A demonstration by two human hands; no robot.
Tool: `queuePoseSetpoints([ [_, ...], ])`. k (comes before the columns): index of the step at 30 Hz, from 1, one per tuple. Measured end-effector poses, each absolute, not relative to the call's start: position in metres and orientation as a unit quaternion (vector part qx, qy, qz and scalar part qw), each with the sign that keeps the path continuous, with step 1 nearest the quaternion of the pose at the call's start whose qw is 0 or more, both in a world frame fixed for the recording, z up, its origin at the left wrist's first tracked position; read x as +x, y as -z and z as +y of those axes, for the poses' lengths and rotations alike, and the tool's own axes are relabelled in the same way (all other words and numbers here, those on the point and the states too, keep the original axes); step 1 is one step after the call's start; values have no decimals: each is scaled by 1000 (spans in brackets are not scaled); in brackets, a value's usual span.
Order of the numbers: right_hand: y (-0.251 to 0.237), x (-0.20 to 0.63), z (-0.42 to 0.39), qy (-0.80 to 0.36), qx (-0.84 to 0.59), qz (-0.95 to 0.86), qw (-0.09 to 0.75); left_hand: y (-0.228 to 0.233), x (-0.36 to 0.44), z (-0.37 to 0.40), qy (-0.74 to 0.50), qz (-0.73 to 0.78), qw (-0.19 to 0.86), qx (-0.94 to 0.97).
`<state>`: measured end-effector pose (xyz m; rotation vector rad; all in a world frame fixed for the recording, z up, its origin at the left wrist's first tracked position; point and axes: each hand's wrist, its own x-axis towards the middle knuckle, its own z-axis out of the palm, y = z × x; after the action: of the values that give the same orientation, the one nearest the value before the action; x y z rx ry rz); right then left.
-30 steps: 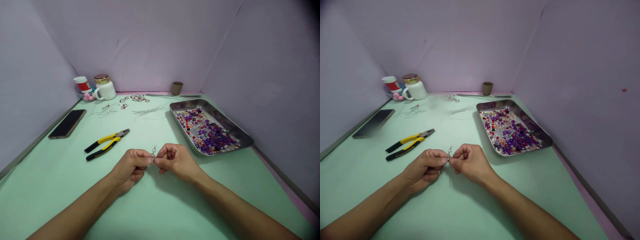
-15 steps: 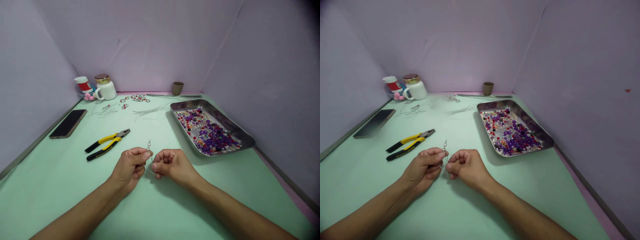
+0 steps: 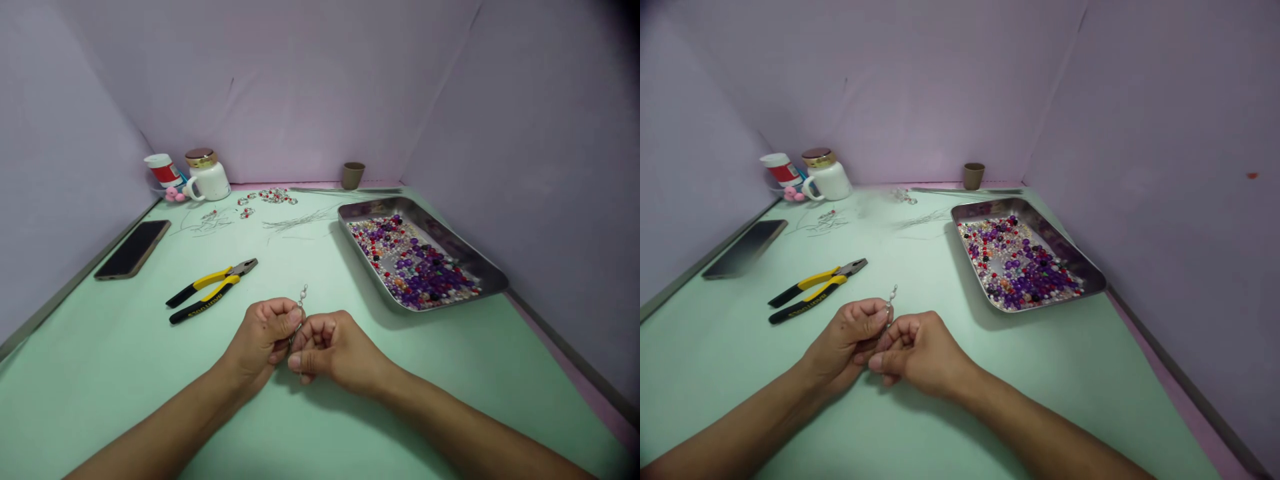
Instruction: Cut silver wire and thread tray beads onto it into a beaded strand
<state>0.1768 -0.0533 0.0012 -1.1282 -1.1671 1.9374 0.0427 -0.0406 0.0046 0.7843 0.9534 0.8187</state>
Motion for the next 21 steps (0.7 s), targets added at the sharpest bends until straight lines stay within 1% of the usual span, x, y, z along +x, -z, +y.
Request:
queuePoseSetpoints([
  [4, -6, 189, -45, -720, -423, -484, 263, -6, 41, -39, -362, 444, 725, 383],
  [9, -20, 203, -34, -702, -454, -450, 313, -7, 43, -41, -320, 478, 691, 437],
  [13, -17, 200, -36, -706, -426, -476, 306, -8, 45, -42, -303, 484, 687, 449],
  [21, -2, 191, -50, -605, -487, -545, 317, -7, 46, -41, -305, 512, 668, 446],
])
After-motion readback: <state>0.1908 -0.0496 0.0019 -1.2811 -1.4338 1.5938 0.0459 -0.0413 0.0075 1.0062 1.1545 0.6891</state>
